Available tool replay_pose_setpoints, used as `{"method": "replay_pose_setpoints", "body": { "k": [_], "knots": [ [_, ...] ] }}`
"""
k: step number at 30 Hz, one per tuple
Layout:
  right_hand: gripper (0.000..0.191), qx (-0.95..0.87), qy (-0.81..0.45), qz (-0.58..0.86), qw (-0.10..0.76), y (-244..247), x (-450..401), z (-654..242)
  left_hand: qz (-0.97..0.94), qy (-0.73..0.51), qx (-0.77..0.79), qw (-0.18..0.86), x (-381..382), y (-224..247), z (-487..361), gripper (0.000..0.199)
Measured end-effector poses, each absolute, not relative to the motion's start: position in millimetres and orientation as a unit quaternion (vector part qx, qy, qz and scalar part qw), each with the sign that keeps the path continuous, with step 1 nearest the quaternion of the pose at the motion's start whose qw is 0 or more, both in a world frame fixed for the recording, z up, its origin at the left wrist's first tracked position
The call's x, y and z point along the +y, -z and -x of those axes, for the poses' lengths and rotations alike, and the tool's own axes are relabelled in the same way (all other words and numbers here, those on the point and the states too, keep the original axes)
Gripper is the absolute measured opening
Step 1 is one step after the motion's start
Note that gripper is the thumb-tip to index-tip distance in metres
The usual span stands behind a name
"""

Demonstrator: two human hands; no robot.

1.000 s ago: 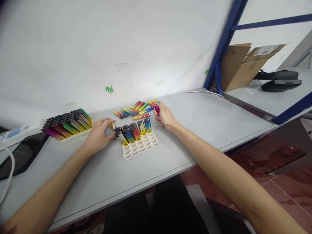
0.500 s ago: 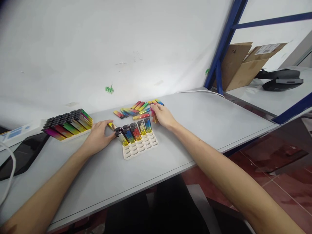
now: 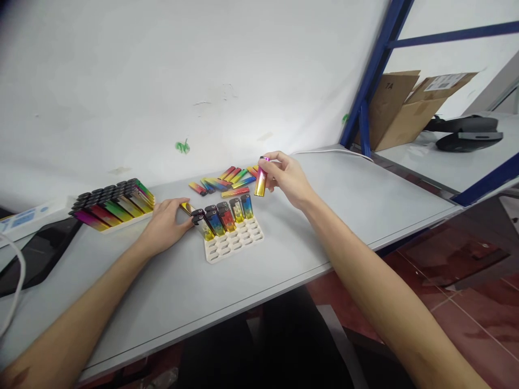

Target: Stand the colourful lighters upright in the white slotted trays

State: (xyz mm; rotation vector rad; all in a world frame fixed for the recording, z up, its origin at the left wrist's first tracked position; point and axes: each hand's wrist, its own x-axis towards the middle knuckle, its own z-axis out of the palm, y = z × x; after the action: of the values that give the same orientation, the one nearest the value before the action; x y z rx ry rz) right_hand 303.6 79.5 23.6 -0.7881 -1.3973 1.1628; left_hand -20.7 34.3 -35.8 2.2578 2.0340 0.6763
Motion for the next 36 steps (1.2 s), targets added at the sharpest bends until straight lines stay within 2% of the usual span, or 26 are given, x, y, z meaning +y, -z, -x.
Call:
{"method": "replay_pose_setpoints", "body": {
  "k": [9, 16, 22, 28, 31, 34, 36],
  "knots": [
    [0.031, -0.699, -0.468, 0.266, 0.471, -28.6, 56.6, -299.2, -0.723, -0.206, 0.659, 0.023, 33.4, 33.9, 19.0, 0.066],
    [0.025, -0.801, -0.369, 0.263, 0.391, -25.0, 41.9, -289.2, -0.725, -0.201, 0.659, 0.018, 34.2, 33.9, 19.8, 0.067],
    [0.019, -0.849, -0.243, 0.233, 0.408, -21.9, 45.1, -290.7, -0.727, -0.211, 0.653, 0.010, 33.4, 34.6, 19.9, 0.061],
    [0.022, -0.869, -0.187, 0.228, 0.397, -21.3, 47.3, -291.8, -0.725, -0.204, 0.658, 0.020, 33.7, 34.2, 19.6, 0.064],
    [0.021, -0.861, -0.164, 0.238, 0.420, -22.5, 46.0, -291.2, -0.720, -0.213, 0.659, 0.026, 33.0, 31.2, 17.8, 0.064],
    [0.018, -0.841, -0.145, 0.264, 0.450, -22.6, 44.6, -290.5, -0.704, -0.244, 0.665, 0.054, 30.2, 23.8, 12.3, 0.066],
    [0.021, -0.825, -0.122, 0.284, 0.473, -21.4, 44.6, -289.4, -0.678, -0.298, 0.663, 0.108, 27.7, 17.6, 7.2, 0.067]
  ]
}}
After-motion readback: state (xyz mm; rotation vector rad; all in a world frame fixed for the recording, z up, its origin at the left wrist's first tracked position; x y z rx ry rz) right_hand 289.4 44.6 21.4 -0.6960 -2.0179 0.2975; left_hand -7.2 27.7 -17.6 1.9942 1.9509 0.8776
